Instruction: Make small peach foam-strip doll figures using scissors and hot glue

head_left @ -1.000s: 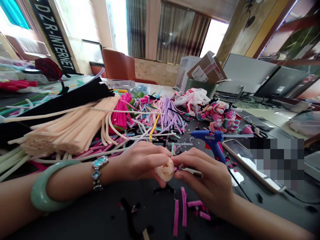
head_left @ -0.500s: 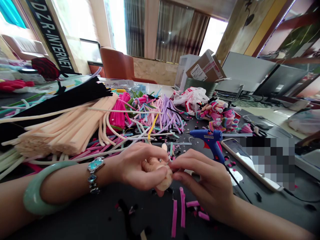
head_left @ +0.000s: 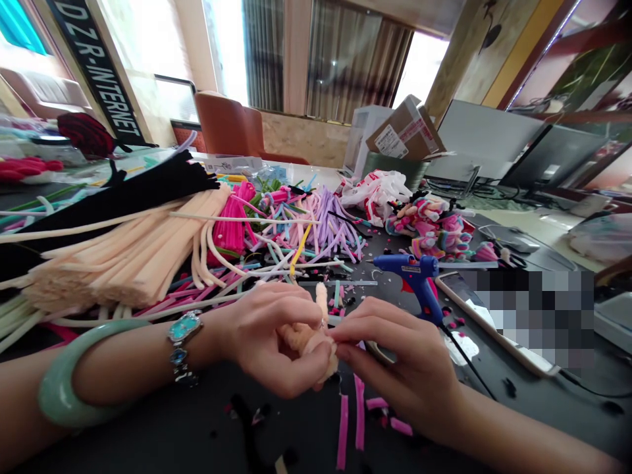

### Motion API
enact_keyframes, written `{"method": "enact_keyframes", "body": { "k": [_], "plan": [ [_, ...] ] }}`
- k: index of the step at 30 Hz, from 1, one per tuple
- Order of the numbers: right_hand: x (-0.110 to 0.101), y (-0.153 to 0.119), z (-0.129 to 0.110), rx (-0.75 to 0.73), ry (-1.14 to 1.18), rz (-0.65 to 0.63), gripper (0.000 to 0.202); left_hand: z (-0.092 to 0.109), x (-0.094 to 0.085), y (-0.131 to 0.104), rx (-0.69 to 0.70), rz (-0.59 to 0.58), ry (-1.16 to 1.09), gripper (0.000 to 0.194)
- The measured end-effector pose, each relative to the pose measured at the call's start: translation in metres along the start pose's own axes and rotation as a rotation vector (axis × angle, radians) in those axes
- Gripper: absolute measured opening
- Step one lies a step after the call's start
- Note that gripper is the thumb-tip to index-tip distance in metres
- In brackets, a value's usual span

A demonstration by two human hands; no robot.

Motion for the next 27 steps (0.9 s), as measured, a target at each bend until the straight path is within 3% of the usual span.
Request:
{"method": "enact_keyframes", "body": {
  "k": [12, 21, 27],
  "plan": [
    [0.001, 0.000, -0.003, -0.031, -0.026, 0.038, 0.010, 0.004, -0.003, -0.005, 0.014, 0.120, 0.111, 0.024],
    [-0.003, 0.002, -0.003, -0.016, -0.031, 0.044, 0.011, -0.005, 0.002, -0.003, -0.021, 0.013, 0.046, 0.026],
    [-0.004, 0.002, -0.001, -0.003, -0.011, 0.066, 0.014, -0.004, 0.001, -0.002, -0.026, 0.025, 0.040, 0.025]
  ]
}}
Point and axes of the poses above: each hand's wrist, its own y-axis towards the middle knuckle, its own x-axis out of the palm, z = x × y, the point moved 9 cm from there along y, towards the middle knuckle, and after that the axes turned 13 degrees about -x, right-handed, at the moved point
